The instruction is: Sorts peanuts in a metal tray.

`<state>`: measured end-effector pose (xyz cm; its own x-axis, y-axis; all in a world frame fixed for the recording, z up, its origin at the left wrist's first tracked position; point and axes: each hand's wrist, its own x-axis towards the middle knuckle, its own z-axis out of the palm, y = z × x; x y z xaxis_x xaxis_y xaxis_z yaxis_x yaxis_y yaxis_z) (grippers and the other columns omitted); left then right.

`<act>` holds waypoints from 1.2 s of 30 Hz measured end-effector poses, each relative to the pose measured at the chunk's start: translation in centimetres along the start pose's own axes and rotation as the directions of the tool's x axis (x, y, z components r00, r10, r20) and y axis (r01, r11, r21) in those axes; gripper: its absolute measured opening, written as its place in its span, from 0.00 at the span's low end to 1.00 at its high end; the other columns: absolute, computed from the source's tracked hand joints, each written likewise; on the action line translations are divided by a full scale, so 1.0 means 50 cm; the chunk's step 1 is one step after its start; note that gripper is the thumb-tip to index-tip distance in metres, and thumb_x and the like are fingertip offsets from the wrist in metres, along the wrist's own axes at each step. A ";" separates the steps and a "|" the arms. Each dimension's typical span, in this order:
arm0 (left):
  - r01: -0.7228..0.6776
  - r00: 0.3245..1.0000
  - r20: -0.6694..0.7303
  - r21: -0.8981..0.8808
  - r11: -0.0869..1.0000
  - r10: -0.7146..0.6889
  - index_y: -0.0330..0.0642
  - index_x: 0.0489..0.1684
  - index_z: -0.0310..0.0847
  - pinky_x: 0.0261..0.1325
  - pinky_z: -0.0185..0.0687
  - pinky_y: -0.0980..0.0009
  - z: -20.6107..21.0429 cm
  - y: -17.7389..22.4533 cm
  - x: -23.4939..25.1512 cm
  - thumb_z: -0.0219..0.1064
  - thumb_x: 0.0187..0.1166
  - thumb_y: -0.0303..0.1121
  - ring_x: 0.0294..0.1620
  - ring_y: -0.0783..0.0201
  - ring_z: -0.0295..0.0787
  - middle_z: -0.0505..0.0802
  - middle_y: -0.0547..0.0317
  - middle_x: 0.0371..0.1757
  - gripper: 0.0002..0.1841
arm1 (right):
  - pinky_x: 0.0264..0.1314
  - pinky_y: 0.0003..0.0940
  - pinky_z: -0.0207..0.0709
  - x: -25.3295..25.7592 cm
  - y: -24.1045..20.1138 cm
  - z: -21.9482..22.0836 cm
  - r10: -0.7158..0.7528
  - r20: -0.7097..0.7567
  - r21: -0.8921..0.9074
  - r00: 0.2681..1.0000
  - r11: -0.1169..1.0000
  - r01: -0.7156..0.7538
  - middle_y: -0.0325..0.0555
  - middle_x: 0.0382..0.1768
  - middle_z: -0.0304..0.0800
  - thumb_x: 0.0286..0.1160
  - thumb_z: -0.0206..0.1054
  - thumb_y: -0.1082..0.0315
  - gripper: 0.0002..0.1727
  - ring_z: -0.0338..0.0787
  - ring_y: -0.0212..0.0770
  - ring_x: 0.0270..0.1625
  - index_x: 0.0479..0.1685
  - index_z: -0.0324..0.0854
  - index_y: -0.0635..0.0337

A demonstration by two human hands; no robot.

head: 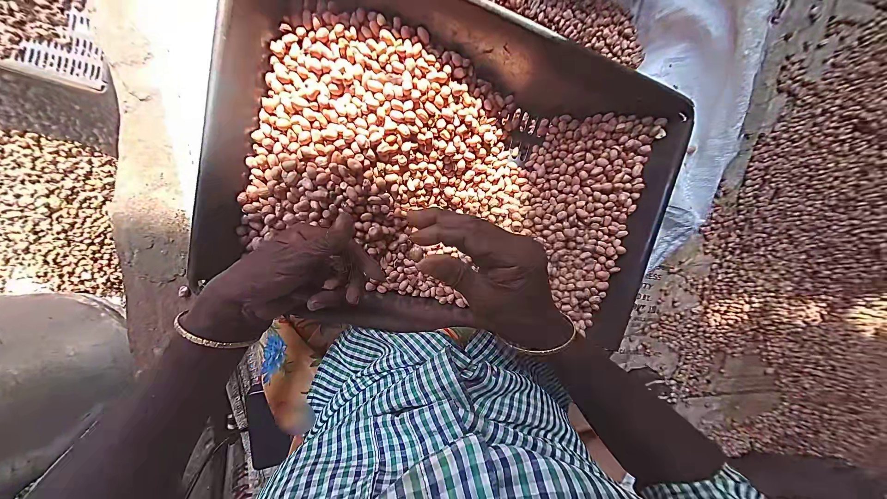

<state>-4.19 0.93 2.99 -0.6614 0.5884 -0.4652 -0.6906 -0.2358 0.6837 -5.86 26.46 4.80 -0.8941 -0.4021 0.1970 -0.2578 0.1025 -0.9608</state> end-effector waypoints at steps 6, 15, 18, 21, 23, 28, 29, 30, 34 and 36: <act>-0.035 0.999 0.020 -0.043 0.998 0.036 0.47 0.18 0.87 0.12 0.69 0.90 -0.008 0.002 -0.009 0.50 0.92 0.46 0.08 0.84 0.73 0.81 0.71 0.10 0.29 | 0.65 0.37 0.83 -0.073 0.050 -0.086 0.191 0.044 -0.559 0.981 0.818 -0.134 0.66 0.64 0.89 0.76 0.68 0.73 0.10 0.93 0.52 0.61 0.41 0.92 0.72; -0.269 0.963 -0.048 -0.105 0.957 0.265 0.49 0.18 0.86 0.14 0.71 0.89 -0.016 0.003 -0.007 0.45 0.94 0.50 0.11 0.84 0.76 0.86 0.71 0.15 0.32 | 0.60 0.23 0.85 -0.094 0.047 -0.094 0.324 -0.054 -0.097 0.944 0.940 -0.328 0.43 0.55 0.94 0.70 0.66 0.81 0.06 0.92 0.31 0.57 0.40 0.87 0.64; -0.321 0.946 -0.076 -0.087 0.943 0.315 0.51 0.16 0.84 0.14 0.68 0.90 -0.011 0.000 -0.003 0.43 0.95 0.48 0.11 0.85 0.74 0.86 0.73 0.16 0.32 | 0.39 0.15 0.82 -0.070 0.037 -0.069 0.518 0.041 0.226 0.854 0.828 -0.513 0.25 0.39 0.86 0.75 0.54 0.77 0.12 0.85 0.18 0.34 0.43 0.78 0.48; -0.339 0.940 -0.083 -0.103 0.935 0.332 0.50 0.16 0.82 0.14 0.67 0.90 -0.008 0.003 -0.003 0.40 0.95 0.46 0.11 0.85 0.74 0.85 0.71 0.16 0.32 | 0.29 0.12 0.68 -0.052 0.033 -0.016 0.436 0.220 -0.225 0.872 0.893 -0.390 0.37 0.33 0.76 0.74 0.69 0.77 0.07 0.72 0.23 0.27 0.47 0.86 0.63; -0.351 0.936 -0.088 -0.124 0.928 0.342 0.49 0.16 0.82 0.14 0.68 0.90 -0.008 0.003 -0.005 0.41 0.96 0.45 0.11 0.84 0.75 0.86 0.71 0.16 0.32 | 0.33 0.27 0.75 -0.048 0.056 0.009 0.221 0.318 -0.450 0.922 0.891 -0.058 0.53 0.32 0.82 0.64 0.75 0.77 0.11 0.80 0.40 0.29 0.46 0.93 0.67; -0.336 0.942 -0.084 -0.145 0.931 0.326 0.48 0.15 0.83 0.14 0.69 0.89 -0.007 0.005 -0.004 0.40 0.96 0.45 0.11 0.84 0.75 0.86 0.70 0.15 0.33 | 0.22 0.08 0.65 -0.037 0.050 -0.003 0.312 0.158 -0.111 0.937 0.948 -0.297 0.29 0.23 0.75 0.72 0.72 0.76 0.03 0.68 0.16 0.20 0.40 0.88 0.60; -0.294 0.955 -0.088 -0.135 0.946 0.284 0.47 0.16 0.83 0.14 0.70 0.89 -0.002 0.005 -0.004 0.38 0.96 0.45 0.11 0.83 0.76 0.86 0.69 0.14 0.34 | 0.20 0.07 0.64 -0.026 0.028 0.001 0.342 0.106 0.010 0.934 0.939 -0.345 0.23 0.20 0.73 0.72 0.72 0.76 0.05 0.67 0.14 0.18 0.41 0.87 0.56; -0.219 0.975 -0.076 -0.114 0.969 0.211 0.45 0.19 0.84 0.15 0.72 0.88 0.004 0.006 -0.003 0.36 0.96 0.46 0.11 0.83 0.77 0.86 0.68 0.14 0.35 | 0.20 0.07 0.65 -0.017 0.006 0.011 0.333 0.099 0.088 0.938 0.936 -0.341 0.21 0.20 0.75 0.73 0.72 0.76 0.06 0.68 0.13 0.18 0.43 0.87 0.56; 0.006 1.000 0.025 -0.048 0.999 -0.005 0.41 0.27 0.87 0.16 0.75 0.88 0.011 0.012 0.005 0.33 0.96 0.45 0.12 0.82 0.78 0.87 0.68 0.16 0.35 | 0.28 0.06 0.66 0.010 -0.002 0.041 0.266 0.165 -0.009 0.950 0.963 -0.268 0.28 0.34 0.79 0.77 0.70 0.72 0.07 0.70 0.13 0.26 0.49 0.87 0.62; -0.048 0.998 0.030 -0.084 0.995 0.050 0.44 0.21 0.84 0.16 0.72 0.89 0.005 0.014 0.001 0.35 0.96 0.42 0.11 0.83 0.76 0.84 0.70 0.13 0.33 | 0.29 0.11 0.60 0.003 0.027 0.037 0.283 0.151 -0.288 0.947 0.929 -0.232 0.37 0.33 0.74 0.79 0.68 0.72 0.07 0.67 0.20 0.27 0.48 0.89 0.64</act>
<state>-4.62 0.99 3.57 -0.6862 0.5987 -0.4132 -0.6806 -0.3278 0.6552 -5.68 24.86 3.16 -0.8643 -0.4896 -0.1150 -0.1377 0.4504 -0.8822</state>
